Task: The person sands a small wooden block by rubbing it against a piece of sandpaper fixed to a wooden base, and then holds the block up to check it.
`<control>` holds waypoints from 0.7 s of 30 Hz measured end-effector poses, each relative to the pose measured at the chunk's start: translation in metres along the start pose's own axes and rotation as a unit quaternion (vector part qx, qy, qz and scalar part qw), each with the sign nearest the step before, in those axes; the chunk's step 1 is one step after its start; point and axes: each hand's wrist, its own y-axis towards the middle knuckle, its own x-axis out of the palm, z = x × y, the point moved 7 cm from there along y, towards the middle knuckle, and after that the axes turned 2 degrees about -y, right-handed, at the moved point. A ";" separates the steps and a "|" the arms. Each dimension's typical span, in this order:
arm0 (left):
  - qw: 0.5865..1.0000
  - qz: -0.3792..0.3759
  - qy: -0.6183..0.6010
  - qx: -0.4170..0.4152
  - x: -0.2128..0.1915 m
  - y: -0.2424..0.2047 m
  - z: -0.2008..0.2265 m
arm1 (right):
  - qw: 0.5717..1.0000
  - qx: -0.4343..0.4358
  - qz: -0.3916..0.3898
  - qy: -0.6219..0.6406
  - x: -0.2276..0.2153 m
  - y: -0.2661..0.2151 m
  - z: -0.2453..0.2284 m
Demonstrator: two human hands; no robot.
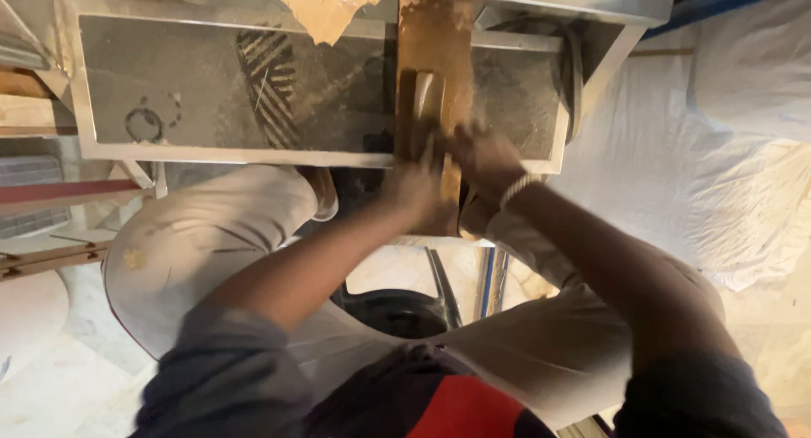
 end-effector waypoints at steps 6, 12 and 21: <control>0.970 -0.172 -0.102 -0.136 -0.031 0.048 -0.017 | 0.993 0.007 -0.013 -0.113 0.003 0.038 0.026; 0.936 0.340 0.073 0.063 -0.098 0.013 0.006 | 0.998 0.005 0.016 -0.059 -0.008 0.031 0.019; 0.965 -0.242 -0.024 -0.097 -0.043 0.059 -0.020 | 0.990 -0.008 0.104 -0.095 -0.014 0.044 0.038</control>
